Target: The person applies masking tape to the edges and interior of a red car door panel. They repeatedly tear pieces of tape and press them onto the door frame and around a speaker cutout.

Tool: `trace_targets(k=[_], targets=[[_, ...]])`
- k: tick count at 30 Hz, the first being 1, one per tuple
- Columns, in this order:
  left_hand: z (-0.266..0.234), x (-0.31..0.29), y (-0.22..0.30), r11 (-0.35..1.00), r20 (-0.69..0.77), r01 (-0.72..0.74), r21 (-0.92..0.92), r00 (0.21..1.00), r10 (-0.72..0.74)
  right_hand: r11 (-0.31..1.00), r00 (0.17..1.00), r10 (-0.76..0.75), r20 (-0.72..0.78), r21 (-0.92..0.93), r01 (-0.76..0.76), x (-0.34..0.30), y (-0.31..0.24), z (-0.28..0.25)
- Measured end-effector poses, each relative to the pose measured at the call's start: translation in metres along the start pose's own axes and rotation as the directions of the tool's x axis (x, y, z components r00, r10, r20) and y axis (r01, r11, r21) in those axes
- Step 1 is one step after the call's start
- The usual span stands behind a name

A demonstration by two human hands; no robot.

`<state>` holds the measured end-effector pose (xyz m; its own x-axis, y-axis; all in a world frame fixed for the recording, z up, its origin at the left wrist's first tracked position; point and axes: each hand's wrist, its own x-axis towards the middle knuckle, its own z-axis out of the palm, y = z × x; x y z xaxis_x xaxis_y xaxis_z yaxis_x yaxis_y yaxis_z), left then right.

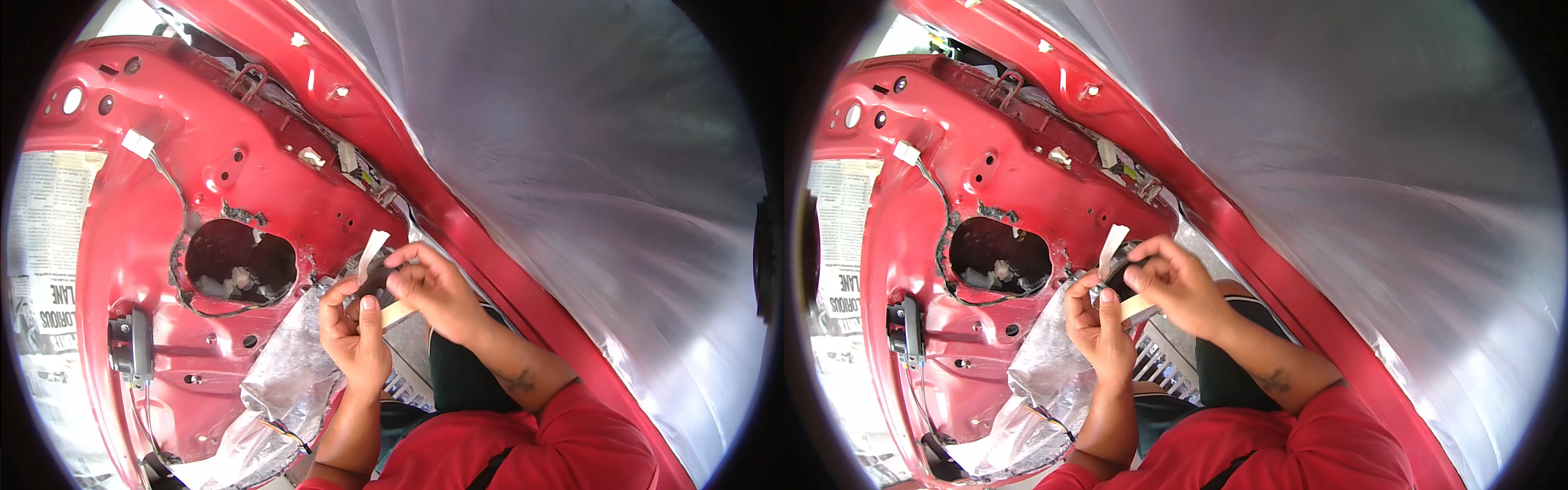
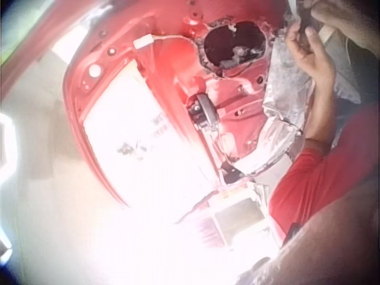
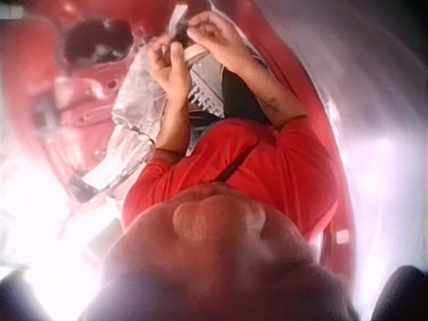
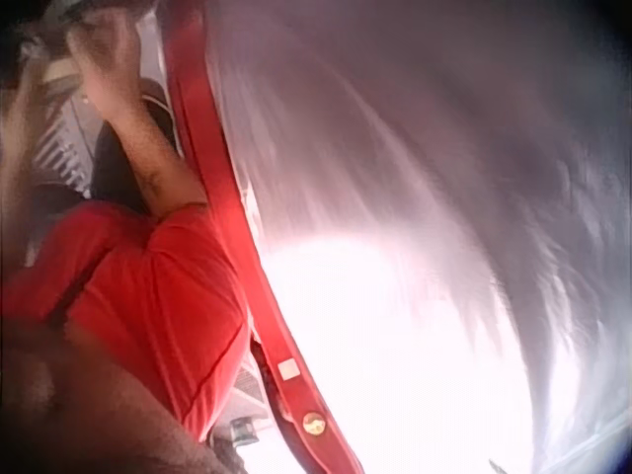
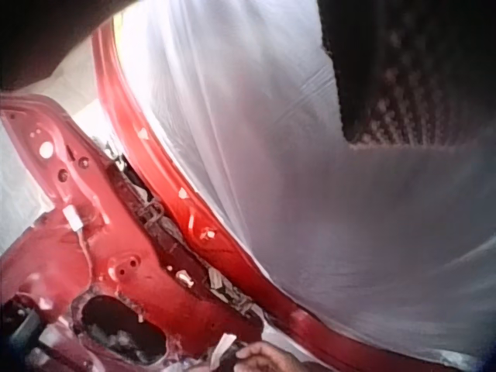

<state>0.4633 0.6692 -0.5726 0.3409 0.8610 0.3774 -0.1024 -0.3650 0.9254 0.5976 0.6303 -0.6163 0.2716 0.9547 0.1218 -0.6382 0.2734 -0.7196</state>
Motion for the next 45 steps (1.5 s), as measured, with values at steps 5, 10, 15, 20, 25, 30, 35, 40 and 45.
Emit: trace_targets(k=[5,10,15,20,25,30,35,40,45], targets=[[0.004,-0.003,-0.009,0.993,0.127,-0.017,0.114,0.992,0.003,0.998,1.000,-0.005,-0.002,0.062,0.005,0.013,-0.018,-0.011],[0.003,-0.004,-0.013,0.996,0.162,0.040,0.081,0.985,-0.053,0.998,0.998,-0.063,0.021,0.033,0.062,0.031,-0.014,-0.024],[0.005,0.001,-0.016,0.997,0.150,0.069,0.031,0.986,-0.073,0.998,0.997,-0.026,0.068,0.053,0.023,0.044,-0.020,-0.030],[0.016,0.001,-0.005,0.989,0.022,0.131,0.073,0.991,-0.133,0.920,0.897,-0.385,-0.215,-0.164,0.355,0.104,-0.033,-0.043],[-0.008,-0.017,-0.021,0.966,0.080,0.228,0.121,0.968,-0.238,0.787,0.936,-0.317,-0.154,-0.593,0.169,0.176,-0.026,-0.041],[-0.018,-0.023,-0.022,0.953,0.054,0.282,0.114,0.956,-0.290,0.739,0.928,-0.334,-0.164,-0.657,0.150,0.196,-0.010,-0.040],[-0.020,-0.024,-0.026,0.955,0.051,0.264,0.136,0.961,-0.273,0.613,0.919,-0.363,-0.157,-0.783,0.108,0.203,0.005,-0.042],[-0.020,-0.023,-0.028,0.956,0.056,0.258,0.138,0.962,-0.267,0.519,0.915,-0.388,-0.113,-0.847,0.115,0.202,0.005,-0.041],[-0.022,-0.024,-0.033,0.953,0.068,0.261,0.156,0.959,-0.274,0.390,0.912,-0.403,-0.074,-0.916,0.097,0.194,-0.003,-0.036]])
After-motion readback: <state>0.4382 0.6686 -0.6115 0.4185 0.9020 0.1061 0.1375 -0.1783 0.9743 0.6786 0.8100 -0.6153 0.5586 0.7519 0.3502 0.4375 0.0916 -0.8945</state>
